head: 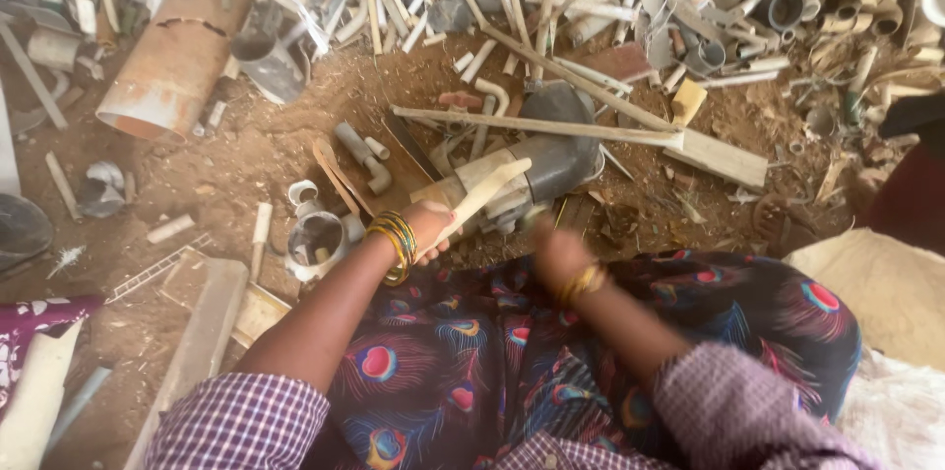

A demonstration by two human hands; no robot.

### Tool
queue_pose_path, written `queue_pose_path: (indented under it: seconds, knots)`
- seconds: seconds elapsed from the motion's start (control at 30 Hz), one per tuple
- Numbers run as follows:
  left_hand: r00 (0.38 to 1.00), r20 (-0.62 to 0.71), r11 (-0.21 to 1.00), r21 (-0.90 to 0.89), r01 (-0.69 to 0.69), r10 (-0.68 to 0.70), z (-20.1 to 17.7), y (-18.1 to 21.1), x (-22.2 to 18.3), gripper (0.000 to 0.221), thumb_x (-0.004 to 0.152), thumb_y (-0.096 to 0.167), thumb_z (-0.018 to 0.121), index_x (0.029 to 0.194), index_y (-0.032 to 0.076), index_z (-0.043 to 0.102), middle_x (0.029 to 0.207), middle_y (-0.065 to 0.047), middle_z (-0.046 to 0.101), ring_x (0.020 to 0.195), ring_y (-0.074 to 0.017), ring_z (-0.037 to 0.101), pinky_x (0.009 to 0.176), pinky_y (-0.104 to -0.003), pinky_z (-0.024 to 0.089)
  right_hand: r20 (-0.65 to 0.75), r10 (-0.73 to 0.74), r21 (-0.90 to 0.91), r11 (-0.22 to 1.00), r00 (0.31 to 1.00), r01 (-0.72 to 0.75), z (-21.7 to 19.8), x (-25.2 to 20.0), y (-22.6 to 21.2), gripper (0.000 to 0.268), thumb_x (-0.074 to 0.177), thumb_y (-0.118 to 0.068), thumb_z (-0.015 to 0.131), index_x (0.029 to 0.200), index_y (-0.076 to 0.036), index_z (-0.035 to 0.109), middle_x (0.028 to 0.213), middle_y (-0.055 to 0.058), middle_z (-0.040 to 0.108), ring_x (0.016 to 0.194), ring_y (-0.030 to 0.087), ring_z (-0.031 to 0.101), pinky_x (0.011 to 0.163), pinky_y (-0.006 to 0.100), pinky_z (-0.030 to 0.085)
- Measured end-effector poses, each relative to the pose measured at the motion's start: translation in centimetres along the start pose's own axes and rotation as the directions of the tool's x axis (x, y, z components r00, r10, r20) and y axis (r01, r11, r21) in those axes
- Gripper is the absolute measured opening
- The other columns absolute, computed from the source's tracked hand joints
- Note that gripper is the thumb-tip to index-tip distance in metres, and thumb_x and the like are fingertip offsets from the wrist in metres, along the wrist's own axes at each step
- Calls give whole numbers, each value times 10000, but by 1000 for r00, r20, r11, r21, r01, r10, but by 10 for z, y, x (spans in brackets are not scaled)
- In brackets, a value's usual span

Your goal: The person uses a knife to cut and trim several pieces of PVC pipe and scrap material while sitting on the ground in a recycling center.

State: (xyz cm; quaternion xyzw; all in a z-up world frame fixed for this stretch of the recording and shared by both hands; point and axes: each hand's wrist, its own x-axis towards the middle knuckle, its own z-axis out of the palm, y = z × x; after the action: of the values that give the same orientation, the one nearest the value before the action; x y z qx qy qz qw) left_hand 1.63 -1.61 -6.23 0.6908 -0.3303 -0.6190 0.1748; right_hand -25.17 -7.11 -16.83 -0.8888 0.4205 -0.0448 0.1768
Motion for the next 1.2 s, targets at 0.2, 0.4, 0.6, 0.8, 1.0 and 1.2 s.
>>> queue_pose_path:
  seconds: [0.2, 0.4, 0.6, 0.8, 1.0, 1.2]
  knots:
    - [995, 87, 966, -249, 75, -54, -3, -11, 12, 437, 1032, 389, 431, 1104, 9, 635, 725, -83, 598, 497, -166, 541, 419, -327, 452, -12, 152, 159, 976, 988, -148, 10, 6, 7, 212, 1038, -172, 449, 1154, -55, 582, 783, 215, 723, 686, 392, 725, 560, 499, 585]
    - [987, -131, 942, 332, -50, 98, 5, -11, 10, 452, 928, 268, 706, 1232, 8, 497, 832, -131, 709, 566, -215, 675, 483, -361, 539, -68, 195, 250, 953, 978, -173, 14, 15, 23, 300, 1006, -255, 516, 1189, -21, 549, 917, 277, 699, 761, 474, 704, 662, 552, 580]
    - [872, -240, 735, 654, -179, 426, 14, -18, 23, 529, 880, 283, 786, 1217, -7, 498, 822, -231, 699, 596, -315, 686, 543, -418, 518, 47, 117, 251, 960, 992, -125, 24, 4, 5, 275, 1015, -227, 475, 1192, -24, 531, 828, 288, 704, 760, 463, 714, 657, 548, 578]
    - [968, -209, 874, 486, -19, 138, 17, -4, 7, 451, 945, 254, 687, 1223, -37, 484, 865, -229, 720, 577, -293, 703, 512, -424, 563, -69, 291, 310, 915, 954, -257, 25, 17, 17, 277, 1084, -282, 509, 1103, -19, 593, 799, 309, 696, 754, 493, 682, 622, 555, 528]
    - [948, -229, 808, 588, -47, 222, 21, 8, -10, 478, 925, 270, 709, 1236, -16, 487, 887, -237, 728, 656, -300, 708, 598, -427, 557, 21, -5, 330, 944, 1000, -2, 15, 8, -6, 411, 1008, -192, 503, 1358, 25, 511, 780, 268, 730, 697, 365, 731, 617, 445, 569]
    - [951, -247, 786, 618, 6, 187, 29, 11, -10, 489, 928, 274, 691, 1254, -36, 499, 1045, -284, 708, 951, -412, 722, 851, -488, 575, -82, 226, 421, 891, 971, -172, 0, 14, -1, 224, 1003, -211, 533, 1108, -26, 604, 864, 192, 760, 695, 263, 763, 558, 373, 611]
